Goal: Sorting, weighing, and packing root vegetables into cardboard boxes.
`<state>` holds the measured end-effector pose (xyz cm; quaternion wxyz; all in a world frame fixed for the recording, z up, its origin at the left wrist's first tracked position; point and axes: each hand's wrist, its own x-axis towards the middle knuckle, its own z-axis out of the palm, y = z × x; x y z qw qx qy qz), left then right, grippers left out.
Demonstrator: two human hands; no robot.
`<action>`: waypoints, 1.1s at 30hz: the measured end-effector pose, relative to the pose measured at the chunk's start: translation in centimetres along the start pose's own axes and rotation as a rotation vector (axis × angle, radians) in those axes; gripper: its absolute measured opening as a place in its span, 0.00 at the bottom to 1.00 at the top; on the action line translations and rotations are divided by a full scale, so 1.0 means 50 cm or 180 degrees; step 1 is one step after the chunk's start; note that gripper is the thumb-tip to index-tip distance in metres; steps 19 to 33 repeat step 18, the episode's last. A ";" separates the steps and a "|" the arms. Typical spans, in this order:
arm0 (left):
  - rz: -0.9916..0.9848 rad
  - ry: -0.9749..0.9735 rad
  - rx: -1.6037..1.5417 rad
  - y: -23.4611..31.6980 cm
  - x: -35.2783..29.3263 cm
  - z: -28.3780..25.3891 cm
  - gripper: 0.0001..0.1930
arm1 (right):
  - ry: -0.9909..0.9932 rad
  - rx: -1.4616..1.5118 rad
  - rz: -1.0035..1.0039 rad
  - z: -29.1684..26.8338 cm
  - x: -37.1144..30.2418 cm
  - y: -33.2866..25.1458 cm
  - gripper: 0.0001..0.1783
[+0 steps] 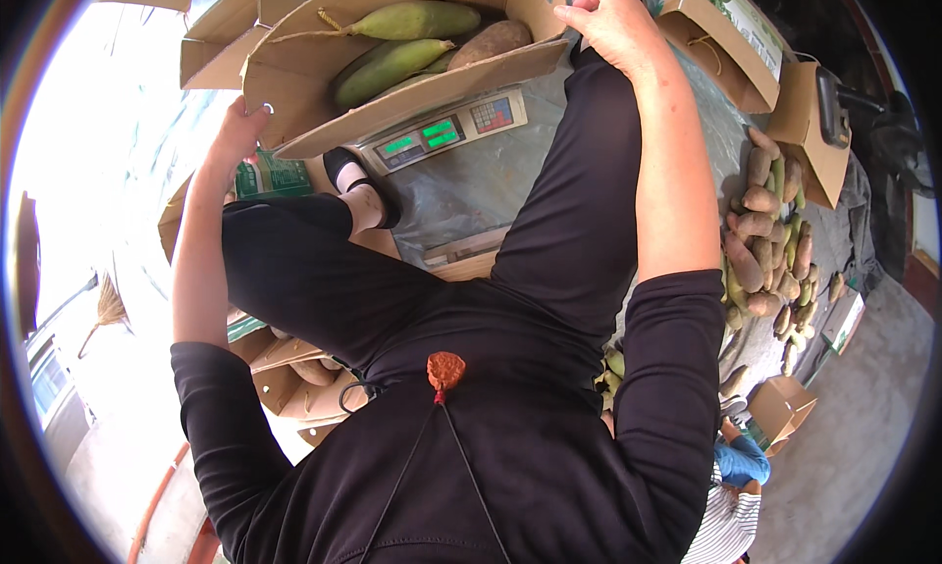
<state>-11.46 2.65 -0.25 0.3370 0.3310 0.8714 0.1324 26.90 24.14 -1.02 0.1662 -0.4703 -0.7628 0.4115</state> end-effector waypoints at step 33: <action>-0.0026 -0.0332 -0.0035 -0.001 0.013 -0.015 0.21 | -0.0375 0.0102 0.1418 0.017 0.076 -0.050 0.28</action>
